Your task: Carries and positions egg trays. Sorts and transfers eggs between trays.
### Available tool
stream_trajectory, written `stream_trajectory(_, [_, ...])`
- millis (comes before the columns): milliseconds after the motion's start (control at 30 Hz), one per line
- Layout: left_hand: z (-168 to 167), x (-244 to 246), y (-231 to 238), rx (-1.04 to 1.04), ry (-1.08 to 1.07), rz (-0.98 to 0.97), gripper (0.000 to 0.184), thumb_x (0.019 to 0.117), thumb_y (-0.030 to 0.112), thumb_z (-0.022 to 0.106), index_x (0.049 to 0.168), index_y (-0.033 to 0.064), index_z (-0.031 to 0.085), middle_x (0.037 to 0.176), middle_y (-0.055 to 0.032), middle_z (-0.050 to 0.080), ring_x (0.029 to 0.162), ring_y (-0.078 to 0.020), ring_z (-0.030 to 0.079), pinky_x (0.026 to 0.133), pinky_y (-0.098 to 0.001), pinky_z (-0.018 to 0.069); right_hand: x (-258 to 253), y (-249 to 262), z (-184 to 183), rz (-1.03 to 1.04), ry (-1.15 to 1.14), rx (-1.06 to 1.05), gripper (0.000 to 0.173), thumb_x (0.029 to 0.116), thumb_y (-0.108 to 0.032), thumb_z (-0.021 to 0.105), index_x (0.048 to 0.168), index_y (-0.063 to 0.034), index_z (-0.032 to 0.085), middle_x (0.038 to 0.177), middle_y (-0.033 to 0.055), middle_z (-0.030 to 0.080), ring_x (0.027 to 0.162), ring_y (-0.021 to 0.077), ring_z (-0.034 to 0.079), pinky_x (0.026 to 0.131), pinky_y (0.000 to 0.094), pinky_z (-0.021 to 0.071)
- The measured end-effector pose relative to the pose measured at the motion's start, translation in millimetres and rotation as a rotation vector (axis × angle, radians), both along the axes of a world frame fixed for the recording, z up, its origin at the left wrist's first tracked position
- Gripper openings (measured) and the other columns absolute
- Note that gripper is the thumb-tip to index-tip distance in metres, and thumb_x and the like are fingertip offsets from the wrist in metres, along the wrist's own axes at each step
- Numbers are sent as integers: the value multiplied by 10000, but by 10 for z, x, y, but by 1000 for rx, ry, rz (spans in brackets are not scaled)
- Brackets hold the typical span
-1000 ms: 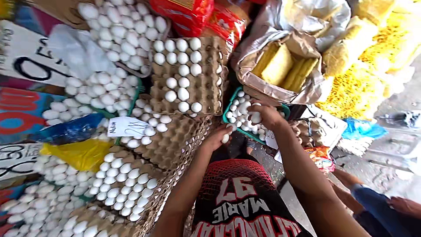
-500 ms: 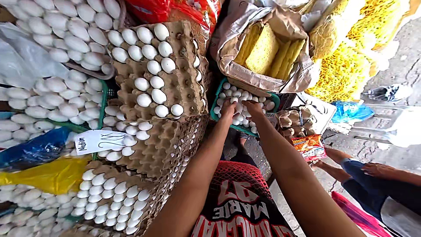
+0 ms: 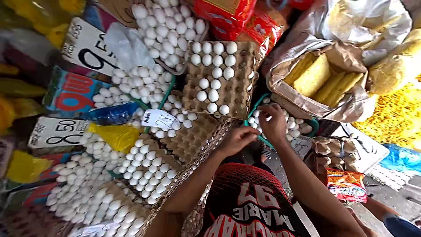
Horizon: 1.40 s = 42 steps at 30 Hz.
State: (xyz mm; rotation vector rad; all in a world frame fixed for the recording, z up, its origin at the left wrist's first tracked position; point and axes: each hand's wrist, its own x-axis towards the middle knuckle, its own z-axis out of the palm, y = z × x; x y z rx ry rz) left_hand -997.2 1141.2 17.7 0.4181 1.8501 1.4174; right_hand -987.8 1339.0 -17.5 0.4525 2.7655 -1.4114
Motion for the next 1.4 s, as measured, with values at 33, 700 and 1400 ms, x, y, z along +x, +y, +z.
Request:
stream_trajectory(33, [181, -103, -191, -70, 138, 78, 260, 1049, 207, 573, 1252, 84, 681, 1096, -67, 721, 877, -154, 697, 777, -358, 613, -106, -188, 116, 88, 80, 7, 252, 952, -237, 666, 1171, -143, 748, 1158, 137, 651, 1040, 272, 652, 874, 480, 577])
stream_trajectory(700, [520, -1384, -1162, 358, -231, 742, 355, 996, 171, 330, 1255, 62, 547, 1166, -162, 662, 1068, -344, 679, 917, -546, 575, -1931, -424, 352, 326, -70, 243, 486, 810, -285, 802, 1263, -139, 700, 1349, 189, 573, 1131, 393, 639, 881, 622, 562])
stream_trajectory(1400, [422, -2106, -1212, -41, -50, 295, 334, 1067, 243, 536, 1368, 99, 540, 1173, -141, 682, 798, -229, 721, 541, -319, 596, -2127, -414, 397, 338, -140, 283, 372, 805, -371, 810, 1115, -179, 734, 1412, 163, 518, 998, 379, 677, 755, 638, 572])
